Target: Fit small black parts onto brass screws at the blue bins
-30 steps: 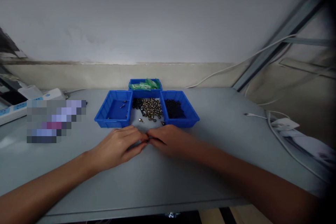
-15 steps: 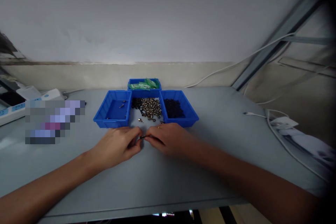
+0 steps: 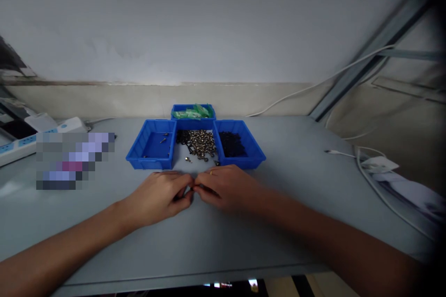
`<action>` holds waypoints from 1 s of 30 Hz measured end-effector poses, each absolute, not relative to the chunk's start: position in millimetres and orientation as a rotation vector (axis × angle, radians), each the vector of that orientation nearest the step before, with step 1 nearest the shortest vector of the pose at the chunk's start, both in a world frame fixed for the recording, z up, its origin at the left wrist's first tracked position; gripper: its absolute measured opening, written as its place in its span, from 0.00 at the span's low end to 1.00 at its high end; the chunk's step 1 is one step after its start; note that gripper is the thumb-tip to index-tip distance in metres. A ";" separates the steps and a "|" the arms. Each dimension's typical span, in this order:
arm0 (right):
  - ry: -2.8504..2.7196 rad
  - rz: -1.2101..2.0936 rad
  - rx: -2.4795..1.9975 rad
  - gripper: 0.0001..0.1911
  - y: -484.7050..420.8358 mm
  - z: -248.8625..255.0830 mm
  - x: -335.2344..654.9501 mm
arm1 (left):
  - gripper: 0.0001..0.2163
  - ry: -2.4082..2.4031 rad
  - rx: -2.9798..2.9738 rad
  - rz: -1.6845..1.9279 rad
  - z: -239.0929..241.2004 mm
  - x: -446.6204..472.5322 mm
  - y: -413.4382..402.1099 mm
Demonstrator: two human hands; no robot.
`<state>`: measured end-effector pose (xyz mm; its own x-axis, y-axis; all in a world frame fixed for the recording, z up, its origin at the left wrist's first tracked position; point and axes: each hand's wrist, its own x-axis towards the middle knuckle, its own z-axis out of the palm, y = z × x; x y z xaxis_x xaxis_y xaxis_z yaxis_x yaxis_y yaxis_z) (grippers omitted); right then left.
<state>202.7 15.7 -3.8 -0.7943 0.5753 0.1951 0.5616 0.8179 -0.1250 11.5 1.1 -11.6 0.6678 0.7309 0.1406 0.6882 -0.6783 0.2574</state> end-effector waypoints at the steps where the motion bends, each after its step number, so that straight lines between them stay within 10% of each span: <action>1: -2.774 0.076 -0.891 0.09 16.3 -3.9 203.1 | 0.06 1.181 2.687 0.345 -10.3 11.2 1.0; 30: -2.798 0.308 -1.037 0.09 20.5 -3.9 201.5 | 0.08 0.971 2.787 0.722 -4.5 5.4 0.0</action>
